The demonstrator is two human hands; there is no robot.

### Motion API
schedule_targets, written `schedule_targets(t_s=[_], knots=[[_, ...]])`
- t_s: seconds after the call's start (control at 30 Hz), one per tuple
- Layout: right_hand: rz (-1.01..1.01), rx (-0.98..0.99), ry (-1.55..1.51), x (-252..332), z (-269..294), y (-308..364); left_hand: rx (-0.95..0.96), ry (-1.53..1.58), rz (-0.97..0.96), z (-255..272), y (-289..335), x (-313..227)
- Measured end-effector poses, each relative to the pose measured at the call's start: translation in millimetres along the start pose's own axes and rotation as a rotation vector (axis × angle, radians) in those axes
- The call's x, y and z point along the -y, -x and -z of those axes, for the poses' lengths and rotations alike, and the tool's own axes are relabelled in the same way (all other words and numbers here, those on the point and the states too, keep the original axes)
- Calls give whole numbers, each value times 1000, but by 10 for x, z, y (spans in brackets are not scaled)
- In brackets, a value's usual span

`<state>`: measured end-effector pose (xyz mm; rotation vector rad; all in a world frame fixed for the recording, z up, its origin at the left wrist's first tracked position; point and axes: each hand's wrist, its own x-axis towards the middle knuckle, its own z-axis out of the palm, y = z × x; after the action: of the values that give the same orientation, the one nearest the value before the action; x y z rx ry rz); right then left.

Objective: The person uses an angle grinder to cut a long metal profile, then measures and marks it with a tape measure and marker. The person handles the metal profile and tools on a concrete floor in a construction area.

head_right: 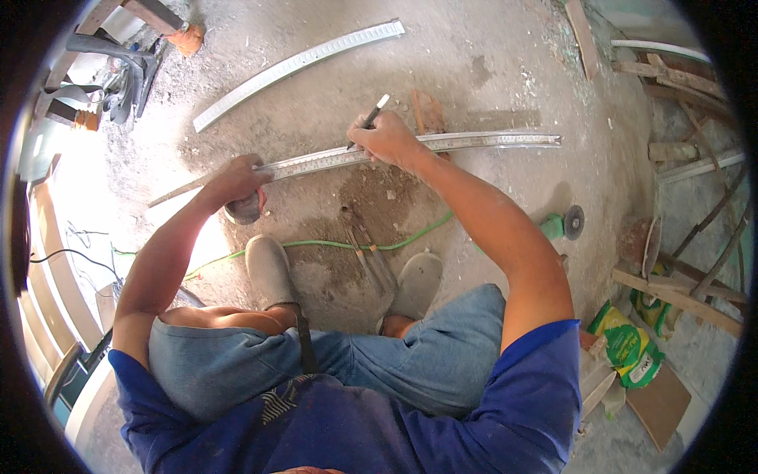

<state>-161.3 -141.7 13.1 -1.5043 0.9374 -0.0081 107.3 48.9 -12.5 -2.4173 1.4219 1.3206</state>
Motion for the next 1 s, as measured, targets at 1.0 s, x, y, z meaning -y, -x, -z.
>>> schedule_targets(t_s=[1.0], knots=[[-15,10,-17,-57,40,-21,25,-30,12,60,43,-68]])
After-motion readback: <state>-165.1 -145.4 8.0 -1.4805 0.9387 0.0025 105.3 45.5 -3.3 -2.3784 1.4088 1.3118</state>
